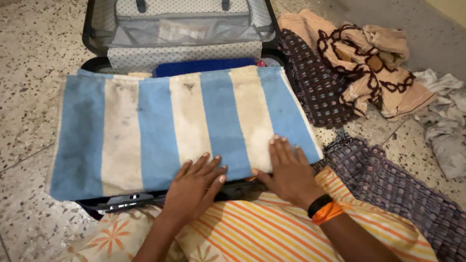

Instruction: The person folds a blue and white striped towel, a green item, and orange clothes, then places them into an open suitcase.

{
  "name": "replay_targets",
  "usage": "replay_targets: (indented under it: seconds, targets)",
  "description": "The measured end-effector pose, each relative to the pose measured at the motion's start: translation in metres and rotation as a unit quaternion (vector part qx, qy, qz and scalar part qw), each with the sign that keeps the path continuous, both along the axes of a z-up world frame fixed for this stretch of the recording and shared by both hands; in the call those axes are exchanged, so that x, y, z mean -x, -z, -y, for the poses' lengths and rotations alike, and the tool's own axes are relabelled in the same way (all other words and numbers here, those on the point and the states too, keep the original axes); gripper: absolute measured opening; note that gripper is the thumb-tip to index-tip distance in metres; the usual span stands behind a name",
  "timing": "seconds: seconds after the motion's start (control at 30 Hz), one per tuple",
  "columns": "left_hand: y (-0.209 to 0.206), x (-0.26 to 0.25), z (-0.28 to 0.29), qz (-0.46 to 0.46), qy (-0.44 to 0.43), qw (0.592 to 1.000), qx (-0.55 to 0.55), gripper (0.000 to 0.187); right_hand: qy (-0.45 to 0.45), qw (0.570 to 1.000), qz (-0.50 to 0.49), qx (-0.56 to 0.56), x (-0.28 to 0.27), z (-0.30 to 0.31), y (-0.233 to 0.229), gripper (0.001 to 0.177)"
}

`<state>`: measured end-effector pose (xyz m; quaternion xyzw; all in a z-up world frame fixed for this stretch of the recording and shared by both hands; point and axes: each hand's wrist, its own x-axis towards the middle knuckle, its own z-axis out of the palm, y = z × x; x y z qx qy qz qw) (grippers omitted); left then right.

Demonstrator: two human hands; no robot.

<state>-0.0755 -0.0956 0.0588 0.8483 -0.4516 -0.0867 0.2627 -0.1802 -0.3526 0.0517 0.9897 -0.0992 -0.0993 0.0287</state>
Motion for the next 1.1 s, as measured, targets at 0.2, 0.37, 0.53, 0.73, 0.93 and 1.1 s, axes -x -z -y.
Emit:
replay_targets:
  seconds: [0.2, 0.37, 0.53, 0.73, 0.93, 1.1]
  targets:
    - [-0.003, 0.003, 0.003, -0.010, -0.031, 0.999, 0.002, 0.043, 0.079, 0.995, 0.044, 0.045, -0.009, -0.010, -0.018, 0.092]
    - [-0.001, -0.010, 0.043, 0.007, -0.037, 0.999, 0.021, 0.045, -0.008, 0.973, 0.226, -0.051, -0.029, -0.025, 0.008, 0.080]
    - [0.021, -0.029, 0.102, 0.068, 0.086, 0.993, 0.045, 0.054, -0.003, 0.987, 0.159, -0.002, -0.029, -0.018, 0.026, 0.091]
    - [0.037, -0.091, 0.113, 0.093, 0.096, 0.990, -0.036, 0.057, 0.000, 0.979, 0.186, -0.083, -0.033, -0.022, 0.019, 0.094]
    - [0.050, -0.097, 0.128, 0.177, 0.014, 0.984, 0.020, 0.056, 0.009, 0.981, 0.178, -0.077, -0.033, -0.027, 0.008, 0.093]
    - [0.052, -0.084, 0.146, 0.159, 0.141, 0.976, 0.038, 0.055, 0.024, 0.992, 0.109, -0.063, -0.036, -0.029, 0.007, 0.098]
